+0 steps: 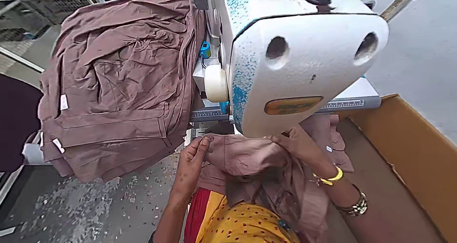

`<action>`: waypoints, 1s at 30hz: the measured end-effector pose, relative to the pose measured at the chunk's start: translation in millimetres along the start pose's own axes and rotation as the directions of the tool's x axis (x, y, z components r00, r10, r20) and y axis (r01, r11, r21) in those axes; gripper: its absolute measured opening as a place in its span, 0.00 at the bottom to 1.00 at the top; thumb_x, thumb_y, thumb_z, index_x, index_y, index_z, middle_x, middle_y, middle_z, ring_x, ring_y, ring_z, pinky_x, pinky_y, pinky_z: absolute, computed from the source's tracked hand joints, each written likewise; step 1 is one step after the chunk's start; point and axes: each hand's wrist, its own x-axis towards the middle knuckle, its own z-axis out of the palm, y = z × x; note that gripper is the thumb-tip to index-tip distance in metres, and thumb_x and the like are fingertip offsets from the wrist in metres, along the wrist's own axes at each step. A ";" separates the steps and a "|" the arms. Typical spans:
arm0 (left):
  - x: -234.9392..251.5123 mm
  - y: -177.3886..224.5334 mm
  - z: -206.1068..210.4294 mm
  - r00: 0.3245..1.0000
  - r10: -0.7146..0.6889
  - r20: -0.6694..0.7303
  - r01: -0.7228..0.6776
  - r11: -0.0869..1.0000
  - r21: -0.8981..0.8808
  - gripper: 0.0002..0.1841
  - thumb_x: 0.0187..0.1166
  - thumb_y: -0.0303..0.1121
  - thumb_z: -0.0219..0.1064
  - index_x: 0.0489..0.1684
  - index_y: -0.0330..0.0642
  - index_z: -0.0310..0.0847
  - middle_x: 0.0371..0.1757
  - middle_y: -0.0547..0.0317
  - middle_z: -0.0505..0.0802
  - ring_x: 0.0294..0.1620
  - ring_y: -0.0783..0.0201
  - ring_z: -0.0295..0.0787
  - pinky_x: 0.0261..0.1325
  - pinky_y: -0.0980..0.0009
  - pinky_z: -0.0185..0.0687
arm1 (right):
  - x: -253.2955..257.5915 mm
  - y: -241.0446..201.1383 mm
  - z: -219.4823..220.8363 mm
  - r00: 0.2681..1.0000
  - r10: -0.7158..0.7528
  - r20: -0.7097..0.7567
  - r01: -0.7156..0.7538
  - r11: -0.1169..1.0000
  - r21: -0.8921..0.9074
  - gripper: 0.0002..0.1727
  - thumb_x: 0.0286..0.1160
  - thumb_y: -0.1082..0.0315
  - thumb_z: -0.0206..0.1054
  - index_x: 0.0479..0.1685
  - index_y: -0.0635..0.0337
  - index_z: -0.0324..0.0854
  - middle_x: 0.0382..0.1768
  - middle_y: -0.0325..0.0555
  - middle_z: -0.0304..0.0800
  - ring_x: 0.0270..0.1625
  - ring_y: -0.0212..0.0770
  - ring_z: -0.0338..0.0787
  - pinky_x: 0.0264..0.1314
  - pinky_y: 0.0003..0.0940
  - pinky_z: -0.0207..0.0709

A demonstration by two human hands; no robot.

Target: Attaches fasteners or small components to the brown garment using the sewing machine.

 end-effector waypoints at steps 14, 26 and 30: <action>6.8 6.3 8.2 0.998 -0.056 -0.039 0.056 0.998 0.019 0.15 0.91 0.34 0.51 0.39 0.46 0.86 0.28 0.74 0.89 0.30 0.78 0.87 0.37 0.80 0.86 | 17.2 3.3 -25.9 0.959 -0.144 -0.244 -0.057 0.747 -0.663 0.11 0.77 0.62 0.70 0.40 0.61 0.92 0.39 0.46 0.93 0.43 0.41 0.90 0.49 0.45 0.82; 1.8 5.0 9.8 0.999 -0.030 -0.040 0.032 0.998 0.063 0.14 0.91 0.34 0.51 0.43 0.46 0.85 0.29 0.76 0.89 0.29 0.81 0.85 0.35 0.84 0.83 | 52.9 41.2 -68.7 0.867 -0.493 -0.074 0.056 0.244 -0.968 0.05 0.71 0.75 0.72 0.40 0.68 0.90 0.43 0.63 0.88 0.49 0.64 0.90 0.46 0.56 0.83; -0.1 4.0 10.5 0.998 -0.056 -0.039 0.058 0.997 0.050 0.14 0.91 0.34 0.51 0.43 0.45 0.84 0.29 0.75 0.89 0.29 0.81 0.85 0.34 0.84 0.82 | 40.8 37.7 -72.7 0.842 -0.511 -0.172 0.066 0.415 -0.908 0.11 0.78 0.66 0.70 0.43 0.68 0.89 0.47 0.64 0.90 0.53 0.63 0.91 0.53 0.58 0.82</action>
